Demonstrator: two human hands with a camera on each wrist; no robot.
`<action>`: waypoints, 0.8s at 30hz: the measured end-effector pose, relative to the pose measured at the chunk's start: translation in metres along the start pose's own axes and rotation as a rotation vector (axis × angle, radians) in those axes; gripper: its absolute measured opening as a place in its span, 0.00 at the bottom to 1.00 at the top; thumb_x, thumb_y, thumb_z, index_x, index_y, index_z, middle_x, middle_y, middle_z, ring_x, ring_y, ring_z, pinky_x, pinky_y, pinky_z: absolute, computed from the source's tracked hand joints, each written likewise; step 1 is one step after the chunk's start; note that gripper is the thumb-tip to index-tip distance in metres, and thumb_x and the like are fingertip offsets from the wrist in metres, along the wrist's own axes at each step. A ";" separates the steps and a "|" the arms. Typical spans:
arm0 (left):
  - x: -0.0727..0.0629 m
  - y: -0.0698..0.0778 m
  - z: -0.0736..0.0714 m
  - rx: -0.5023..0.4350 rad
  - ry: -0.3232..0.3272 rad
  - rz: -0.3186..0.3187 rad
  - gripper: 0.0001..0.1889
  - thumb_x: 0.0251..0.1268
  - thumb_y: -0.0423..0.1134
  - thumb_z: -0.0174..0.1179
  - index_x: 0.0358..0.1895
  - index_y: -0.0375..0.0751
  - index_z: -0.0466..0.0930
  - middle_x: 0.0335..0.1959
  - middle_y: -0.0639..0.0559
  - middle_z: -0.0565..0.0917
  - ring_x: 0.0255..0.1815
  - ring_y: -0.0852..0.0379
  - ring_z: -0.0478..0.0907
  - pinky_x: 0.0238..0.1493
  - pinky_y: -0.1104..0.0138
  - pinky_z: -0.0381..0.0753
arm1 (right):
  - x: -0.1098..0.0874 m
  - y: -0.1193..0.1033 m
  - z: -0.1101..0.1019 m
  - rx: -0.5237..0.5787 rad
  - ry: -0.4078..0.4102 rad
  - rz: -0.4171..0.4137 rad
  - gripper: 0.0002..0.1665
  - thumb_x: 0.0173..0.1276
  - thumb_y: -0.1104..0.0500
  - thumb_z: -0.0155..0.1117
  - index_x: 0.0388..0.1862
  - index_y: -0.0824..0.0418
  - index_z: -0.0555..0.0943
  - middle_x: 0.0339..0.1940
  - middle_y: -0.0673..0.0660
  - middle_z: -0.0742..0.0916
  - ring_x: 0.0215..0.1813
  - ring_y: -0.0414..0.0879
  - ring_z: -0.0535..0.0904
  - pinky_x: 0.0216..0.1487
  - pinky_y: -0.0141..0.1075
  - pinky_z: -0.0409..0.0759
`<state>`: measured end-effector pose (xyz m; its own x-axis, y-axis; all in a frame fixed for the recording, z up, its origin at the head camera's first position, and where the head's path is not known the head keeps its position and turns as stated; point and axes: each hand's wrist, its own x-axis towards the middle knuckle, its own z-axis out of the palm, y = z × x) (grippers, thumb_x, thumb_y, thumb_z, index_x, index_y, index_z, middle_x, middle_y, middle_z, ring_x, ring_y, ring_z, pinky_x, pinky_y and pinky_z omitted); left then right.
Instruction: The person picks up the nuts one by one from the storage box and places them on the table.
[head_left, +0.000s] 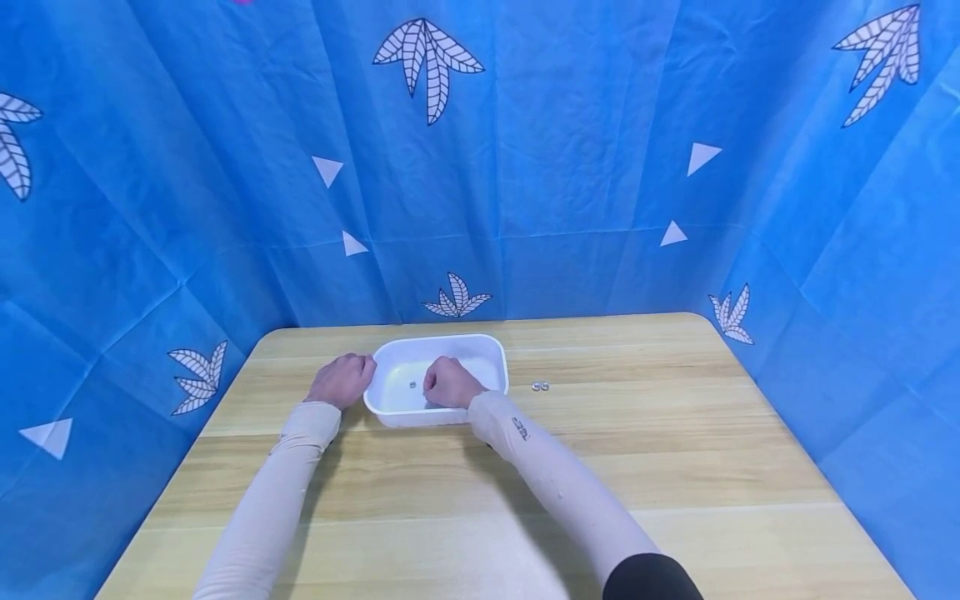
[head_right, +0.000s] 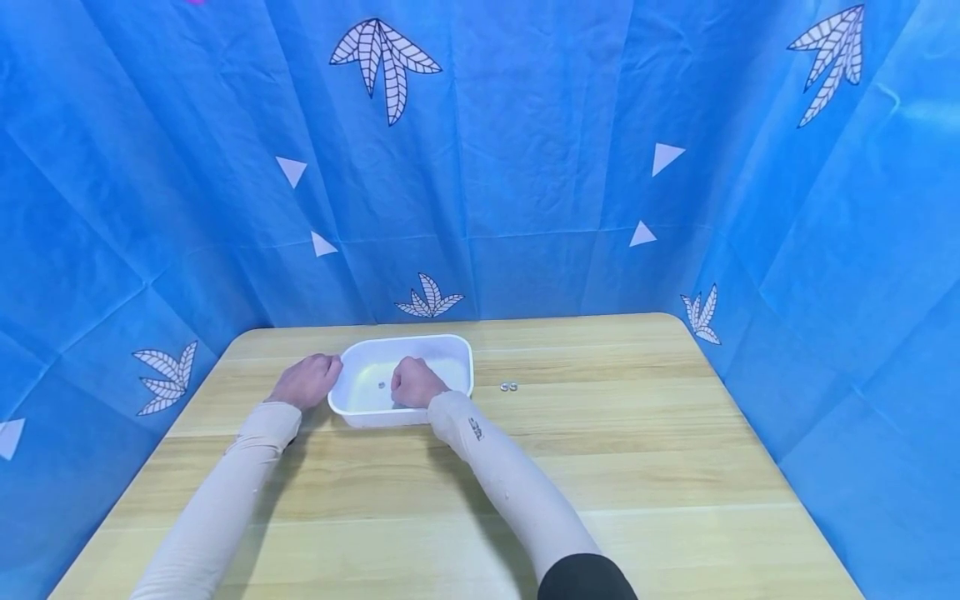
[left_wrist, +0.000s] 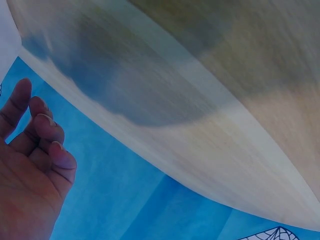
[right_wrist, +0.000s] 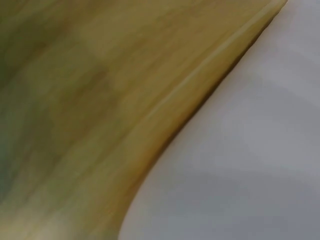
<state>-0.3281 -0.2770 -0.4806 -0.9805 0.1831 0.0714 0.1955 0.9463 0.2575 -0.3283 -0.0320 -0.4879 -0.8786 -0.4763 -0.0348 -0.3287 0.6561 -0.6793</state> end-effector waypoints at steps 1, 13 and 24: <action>0.000 0.000 0.000 0.000 0.003 0.001 0.33 0.83 0.50 0.27 0.42 0.34 0.85 0.47 0.35 0.87 0.51 0.34 0.84 0.53 0.41 0.82 | 0.000 0.000 0.000 -0.002 0.000 -0.007 0.06 0.63 0.68 0.70 0.36 0.60 0.91 0.35 0.51 0.92 0.43 0.42 0.82 0.57 0.34 0.82; 0.002 -0.002 0.002 -0.001 0.002 -0.007 0.30 0.84 0.48 0.31 0.42 0.35 0.85 0.47 0.35 0.87 0.51 0.34 0.84 0.54 0.41 0.82 | 0.001 0.002 0.003 0.020 0.027 -0.006 0.12 0.61 0.72 0.68 0.41 0.62 0.92 0.44 0.55 0.93 0.52 0.46 0.86 0.61 0.35 0.83; 0.002 -0.002 0.002 0.000 0.011 0.001 0.29 0.83 0.47 0.31 0.40 0.35 0.84 0.44 0.35 0.87 0.49 0.35 0.84 0.53 0.41 0.82 | 0.001 0.002 0.000 0.064 0.020 -0.038 0.06 0.62 0.69 0.72 0.37 0.63 0.91 0.38 0.55 0.93 0.44 0.42 0.83 0.60 0.35 0.80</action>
<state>-0.3300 -0.2781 -0.4825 -0.9800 0.1814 0.0819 0.1967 0.9461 0.2574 -0.3296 -0.0316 -0.4895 -0.8729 -0.4879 0.0066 -0.3401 0.5987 -0.7252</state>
